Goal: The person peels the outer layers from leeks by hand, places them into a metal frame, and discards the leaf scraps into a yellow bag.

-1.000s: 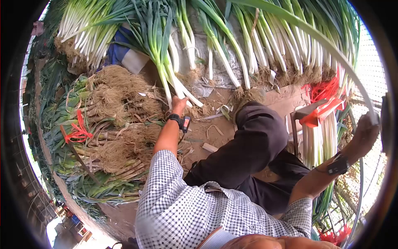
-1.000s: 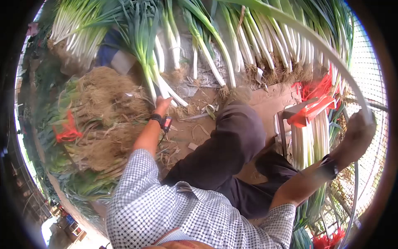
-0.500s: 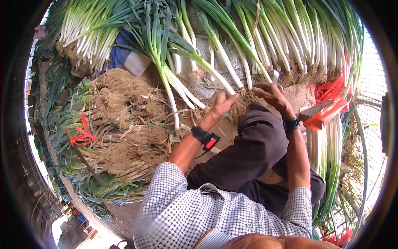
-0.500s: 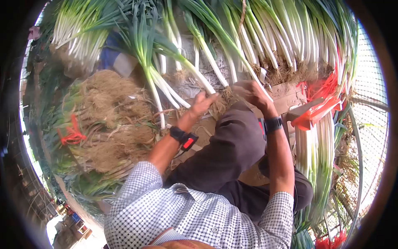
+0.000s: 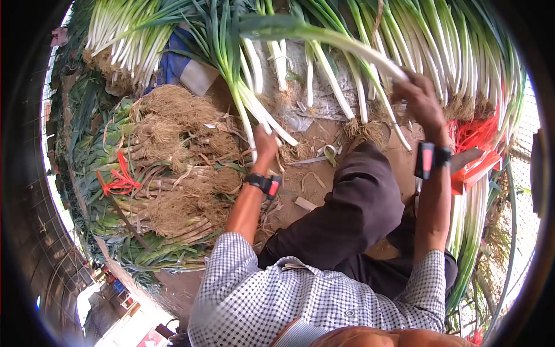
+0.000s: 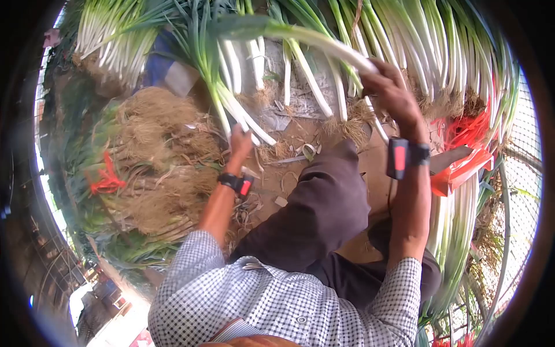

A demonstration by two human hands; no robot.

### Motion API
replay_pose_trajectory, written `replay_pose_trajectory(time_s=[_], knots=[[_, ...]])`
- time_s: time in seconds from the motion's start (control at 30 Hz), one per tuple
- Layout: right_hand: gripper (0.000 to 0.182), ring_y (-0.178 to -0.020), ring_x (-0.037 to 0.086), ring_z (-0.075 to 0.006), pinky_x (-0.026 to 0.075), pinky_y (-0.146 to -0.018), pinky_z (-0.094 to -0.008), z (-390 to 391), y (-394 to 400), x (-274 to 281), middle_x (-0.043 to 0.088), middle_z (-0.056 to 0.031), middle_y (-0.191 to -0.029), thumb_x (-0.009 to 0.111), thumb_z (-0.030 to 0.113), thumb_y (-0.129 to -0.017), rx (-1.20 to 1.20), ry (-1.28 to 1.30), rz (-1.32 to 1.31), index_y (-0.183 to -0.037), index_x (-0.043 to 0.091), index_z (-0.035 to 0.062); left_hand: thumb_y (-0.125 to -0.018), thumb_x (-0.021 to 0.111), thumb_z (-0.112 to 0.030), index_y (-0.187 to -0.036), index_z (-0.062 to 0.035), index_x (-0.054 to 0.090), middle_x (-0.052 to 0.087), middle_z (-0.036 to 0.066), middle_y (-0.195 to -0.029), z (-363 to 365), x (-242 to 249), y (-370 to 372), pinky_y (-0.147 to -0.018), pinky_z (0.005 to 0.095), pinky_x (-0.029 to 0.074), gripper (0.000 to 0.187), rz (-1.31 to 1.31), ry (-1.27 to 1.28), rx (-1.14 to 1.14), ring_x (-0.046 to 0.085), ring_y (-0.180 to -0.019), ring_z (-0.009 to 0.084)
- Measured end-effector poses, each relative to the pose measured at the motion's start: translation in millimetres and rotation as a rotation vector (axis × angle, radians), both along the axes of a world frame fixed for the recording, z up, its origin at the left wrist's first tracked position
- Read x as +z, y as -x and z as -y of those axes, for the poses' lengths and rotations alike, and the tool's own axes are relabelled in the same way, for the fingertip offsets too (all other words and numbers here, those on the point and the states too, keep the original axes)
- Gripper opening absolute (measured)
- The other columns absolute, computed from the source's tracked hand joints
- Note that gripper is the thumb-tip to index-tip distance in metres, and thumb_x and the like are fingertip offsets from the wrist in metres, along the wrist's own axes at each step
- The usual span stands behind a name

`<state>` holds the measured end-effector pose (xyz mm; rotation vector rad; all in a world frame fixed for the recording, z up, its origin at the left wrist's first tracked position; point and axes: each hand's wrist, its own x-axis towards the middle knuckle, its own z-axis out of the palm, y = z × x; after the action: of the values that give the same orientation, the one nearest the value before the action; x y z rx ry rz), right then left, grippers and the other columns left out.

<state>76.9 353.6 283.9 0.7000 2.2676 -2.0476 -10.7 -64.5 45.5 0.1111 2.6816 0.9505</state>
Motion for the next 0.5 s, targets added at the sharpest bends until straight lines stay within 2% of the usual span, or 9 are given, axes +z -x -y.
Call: replay_pose_trajectory(time_s=[0.1, 0.17, 0.2, 0.27, 0.3, 0.37, 0.4, 0.43, 0.5], knots=[[0.047, -0.062, 0.048, -0.0107, 0.044, -0.061, -0.0255, -46, -57, 9, 0.054, -0.0004, -0.075, 0.061, 0.030, -0.089, -0.082, -0.095, -0.029, -0.119, 0.058, -0.0066, -0.078, 0.069, -0.033, -0.117, 0.0021, 0.057, 0.066, 0.023, -0.110, 78, -50, 13, -0.090, 0.0426, 0.050, 0.055, 0.213, 0.308, 0.225, 0.065, -0.100, 0.0369], [0.045, -0.064, 0.051, -0.0105, 0.045, -0.062, -0.0255, -46, -94, -24, 0.057, -0.0005, -0.077, 0.061, 0.028, -0.089, -0.217, 0.082, -0.084, -0.119, 0.059, -0.0056, -0.077, 0.071, -0.032, -0.109, 0.0012, 0.062, 0.070, 0.019, -0.098, 114, -89, 9, -0.081, 0.0392, 0.052, 0.046, 0.486, 0.058, 0.274, 0.068, -0.087, 0.0332], [0.044, -0.067, 0.055, -0.0106, 0.047, -0.064, -0.0255, -45, -108, -44, 0.059, -0.0011, -0.079, 0.061, 0.028, -0.090, -0.289, 0.016, 0.052, -0.120, 0.059, -0.0038, -0.077, 0.072, -0.031, -0.106, 0.0011, 0.064, 0.070, 0.019, -0.095, 111, -87, 5, -0.078, 0.0385, 0.053, 0.044, 0.507, 0.017, 0.260, 0.068, -0.084, 0.0311], [0.041, -0.071, 0.059, -0.0124, 0.049, -0.066, -0.0286, -59, -133, -99, 0.062, -0.0034, -0.080, 0.063, 0.029, -0.090, -0.150, -0.074, 0.271, -0.119, 0.061, 0.0001, -0.076, 0.074, -0.029, -0.100, 0.0010, 0.066, 0.070, 0.017, -0.089, 93, -57, 12, -0.072, 0.0372, 0.053, 0.040, 0.535, -0.070, 0.222, 0.067, -0.079, 0.0269], [0.040, -0.072, 0.060, -0.0138, 0.051, -0.067, -0.0301, -65, -143, -133, 0.063, -0.0055, -0.080, 0.063, 0.028, -0.091, -0.079, -0.112, 0.376, -0.119, 0.061, 0.0011, -0.078, 0.072, -0.026, -0.099, 0.0012, 0.066, 0.069, 0.014, -0.087, 73, -19, 13, -0.069, 0.0359, 0.052, 0.035, 0.475, -0.032, 0.185, 0.066, -0.076, 0.0232], [0.036, -0.073, 0.062, -0.0180, 0.052, -0.068, -0.0326, -49, -146, -166, 0.066, -0.0108, -0.078, 0.063, 0.025, -0.092, -0.045, -0.959, 0.423, -0.119, 0.061, 0.0019, -0.083, 0.070, -0.020, -0.099, 0.0015, 0.066, 0.067, 0.007, -0.082, 9, 61, 1, -0.063, 0.0335, 0.051, 0.027, 0.348, 0.041, 0.122, 0.063, -0.070, 0.0159], [0.037, -0.079, 0.064, -0.0210, 0.053, -0.073, -0.0336, -44, -130, -169, 0.067, -0.0167, -0.084, 0.062, 0.026, -0.093, -0.062, -0.619, 0.337, -0.120, 0.060, 0.0021, -0.085, 0.069, -0.019, -0.097, 0.0012, 0.066, 0.067, 0.007, -0.081, -4, 58, -6, -0.062, 0.0324, 0.051, 0.024, 0.398, -0.171, 0.126, 0.062, -0.069, 0.0148], [0.041, -0.087, 0.065, -0.0208, 0.052, -0.078, -0.0333, -20, -106, -142, 0.068, -0.0142, -0.096, 0.060, 0.032, -0.094, -0.009, -0.434, 0.307, -0.121, 0.061, 0.0017, -0.086, 0.068, -0.018, -0.096, 0.0009, 0.066, 0.066, 0.006, -0.080, -20, 53, -12, -0.061, 0.0312, 0.051, 0.021, 0.442, -0.385, 0.131, 0.062, -0.069, 0.0137], [0.046, -0.093, 0.065, -0.0197, 0.052, -0.083, -0.0311, 34, -59, -87, 0.068, -0.0133, -0.105, 0.055, 0.035, -0.099, 0.070, 0.167, 0.291, -0.122, 0.058, -0.0060, -0.091, 0.069, -0.024, -0.101, 0.0015, 0.065, 0.066, 0.007, -0.081, -81, 67, -22, -0.057, 0.0287, 0.052, 0.028, 0.533, -0.531, 0.035, 0.065, -0.071, 0.0145]])
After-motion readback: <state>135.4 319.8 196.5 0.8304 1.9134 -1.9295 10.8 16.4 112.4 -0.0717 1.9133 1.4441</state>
